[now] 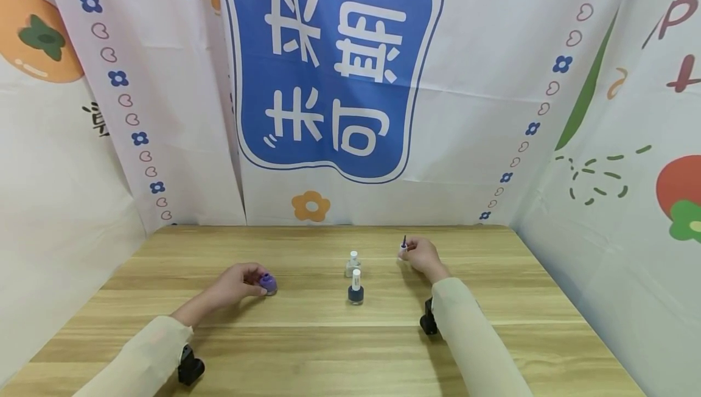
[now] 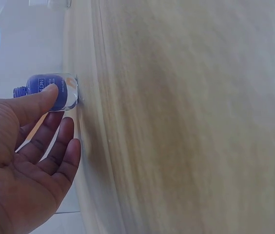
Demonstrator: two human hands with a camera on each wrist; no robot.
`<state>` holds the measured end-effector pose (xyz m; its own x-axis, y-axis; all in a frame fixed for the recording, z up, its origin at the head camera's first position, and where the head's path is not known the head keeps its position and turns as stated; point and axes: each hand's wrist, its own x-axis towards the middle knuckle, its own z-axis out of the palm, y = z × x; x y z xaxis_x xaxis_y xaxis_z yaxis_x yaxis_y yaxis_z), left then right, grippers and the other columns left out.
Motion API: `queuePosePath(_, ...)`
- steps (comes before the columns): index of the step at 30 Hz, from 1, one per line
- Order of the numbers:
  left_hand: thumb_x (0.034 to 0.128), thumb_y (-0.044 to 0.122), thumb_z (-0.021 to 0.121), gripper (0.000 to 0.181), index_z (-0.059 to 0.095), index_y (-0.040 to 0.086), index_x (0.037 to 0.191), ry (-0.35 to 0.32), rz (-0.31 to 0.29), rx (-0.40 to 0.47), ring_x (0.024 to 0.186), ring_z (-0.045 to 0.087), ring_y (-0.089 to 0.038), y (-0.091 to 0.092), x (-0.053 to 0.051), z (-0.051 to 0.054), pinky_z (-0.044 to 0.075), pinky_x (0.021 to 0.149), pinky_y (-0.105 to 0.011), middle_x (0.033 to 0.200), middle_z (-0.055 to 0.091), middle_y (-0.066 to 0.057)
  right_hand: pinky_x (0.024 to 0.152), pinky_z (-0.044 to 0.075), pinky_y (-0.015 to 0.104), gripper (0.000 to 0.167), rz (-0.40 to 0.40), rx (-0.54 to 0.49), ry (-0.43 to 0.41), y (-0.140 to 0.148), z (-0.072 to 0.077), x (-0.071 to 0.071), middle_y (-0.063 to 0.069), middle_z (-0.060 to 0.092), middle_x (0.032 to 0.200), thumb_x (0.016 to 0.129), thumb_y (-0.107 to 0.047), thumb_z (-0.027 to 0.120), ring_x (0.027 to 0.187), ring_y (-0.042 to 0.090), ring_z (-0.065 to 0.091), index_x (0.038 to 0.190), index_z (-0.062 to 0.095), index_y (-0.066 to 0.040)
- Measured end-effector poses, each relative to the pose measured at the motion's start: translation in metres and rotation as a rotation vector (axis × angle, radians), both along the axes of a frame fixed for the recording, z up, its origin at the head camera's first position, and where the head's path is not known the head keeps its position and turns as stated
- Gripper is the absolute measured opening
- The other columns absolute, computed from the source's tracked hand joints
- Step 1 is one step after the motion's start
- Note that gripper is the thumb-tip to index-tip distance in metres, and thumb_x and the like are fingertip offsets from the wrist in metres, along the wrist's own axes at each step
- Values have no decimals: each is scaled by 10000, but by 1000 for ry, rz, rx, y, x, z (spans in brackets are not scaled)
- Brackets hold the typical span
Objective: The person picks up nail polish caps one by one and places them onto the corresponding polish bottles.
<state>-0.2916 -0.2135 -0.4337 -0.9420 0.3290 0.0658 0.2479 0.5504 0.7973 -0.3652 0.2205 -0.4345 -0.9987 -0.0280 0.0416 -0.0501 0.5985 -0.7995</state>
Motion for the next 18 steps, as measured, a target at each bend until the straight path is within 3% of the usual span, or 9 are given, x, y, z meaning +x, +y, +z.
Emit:
queuePosePath(10, 846, 23, 727, 189, 653, 30, 1020, -5, 27, 13, 839, 573, -200, 1, 4, 4, 499, 733, -347, 919, 627, -51, 836, 439, 396, 146, 1, 12, -4, 5, 4, 1, 131, 632, 1005, 899, -89, 682, 943, 270, 537, 997, 641, 10)
queuePosePath(18, 864, 27, 707, 216, 621, 0, 1061, 13, 66, 56, 878, 604, -217, -1, 3, 10, 536, 766, -360, 985, 637, -85, 806, 454, 374, 143, 23, 39, -12, 9, 16, 10, 126, 634, 1016, 923, -122, 656, 935, 263, 546, 1008, 646, -7)
